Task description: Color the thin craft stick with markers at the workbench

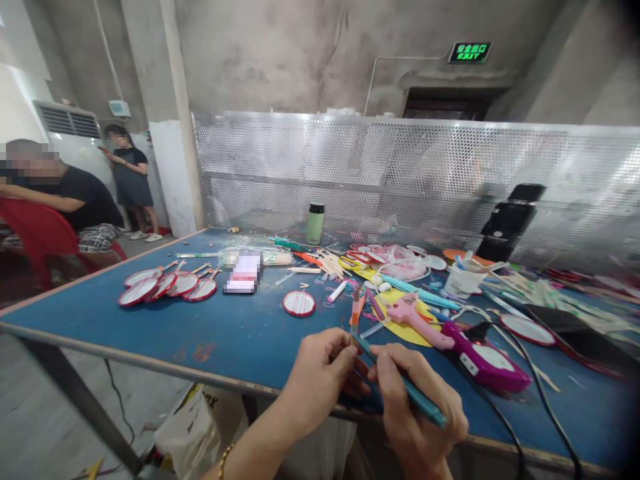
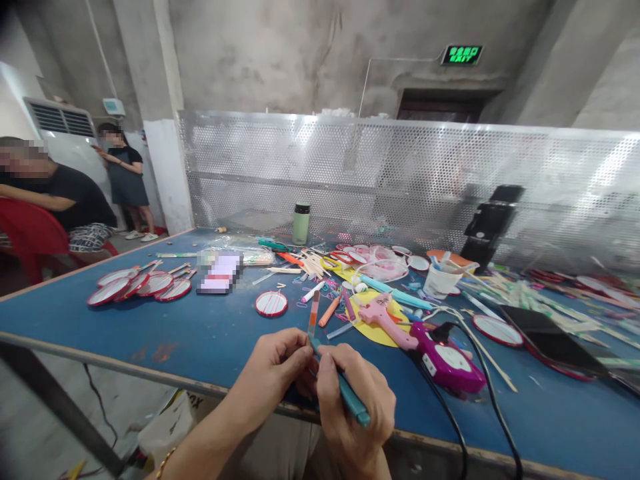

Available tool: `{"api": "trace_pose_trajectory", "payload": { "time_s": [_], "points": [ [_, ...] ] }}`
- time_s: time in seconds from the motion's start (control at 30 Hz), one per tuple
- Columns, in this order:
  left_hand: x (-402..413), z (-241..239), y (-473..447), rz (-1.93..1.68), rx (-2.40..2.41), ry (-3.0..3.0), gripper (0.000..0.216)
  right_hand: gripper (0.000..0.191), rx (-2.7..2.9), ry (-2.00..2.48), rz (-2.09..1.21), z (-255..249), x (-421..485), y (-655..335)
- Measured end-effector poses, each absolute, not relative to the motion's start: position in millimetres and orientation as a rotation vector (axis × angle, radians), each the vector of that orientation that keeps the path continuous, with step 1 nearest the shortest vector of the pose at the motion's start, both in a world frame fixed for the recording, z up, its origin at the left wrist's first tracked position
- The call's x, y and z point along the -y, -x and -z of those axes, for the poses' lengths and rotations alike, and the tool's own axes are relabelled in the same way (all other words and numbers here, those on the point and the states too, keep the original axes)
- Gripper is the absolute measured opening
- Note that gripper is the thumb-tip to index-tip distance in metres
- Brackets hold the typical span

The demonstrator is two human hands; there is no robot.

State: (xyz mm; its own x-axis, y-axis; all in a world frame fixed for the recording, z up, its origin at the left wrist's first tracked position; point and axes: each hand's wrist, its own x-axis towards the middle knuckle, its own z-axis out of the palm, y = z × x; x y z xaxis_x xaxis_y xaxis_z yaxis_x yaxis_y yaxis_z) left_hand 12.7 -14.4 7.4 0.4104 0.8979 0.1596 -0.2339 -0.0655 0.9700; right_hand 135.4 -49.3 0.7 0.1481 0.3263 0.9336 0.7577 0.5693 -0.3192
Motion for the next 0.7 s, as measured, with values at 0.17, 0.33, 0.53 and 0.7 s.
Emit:
{"api": "trace_pose_trajectory", "payload": {
  "time_s": [0.17,0.33,0.53,0.7],
  "points": [
    [13.9,-7.3,-12.9,-1.047,-0.678,-1.315,0.025,0.017,1.434,1.009,0.401,2.8,48.8,-137.6],
    [14.4,-7.0,-12.7,-1.045,-0.661,-1.305,0.023,0.019,1.4,1.009,0.367,1.1,50.0,-133.4],
    [13.6,-4.6,-13.0,-1.031,-0.641,-1.27,0.023,0.019,1.338,1.039,0.355,1.7,51.2,-132.8],
    [13.5,-4.2,-13.8,-1.037,-0.639,-1.274,0.025,0.019,1.352,1.02,0.358,2.2,50.8,-133.2]
  ]
}}
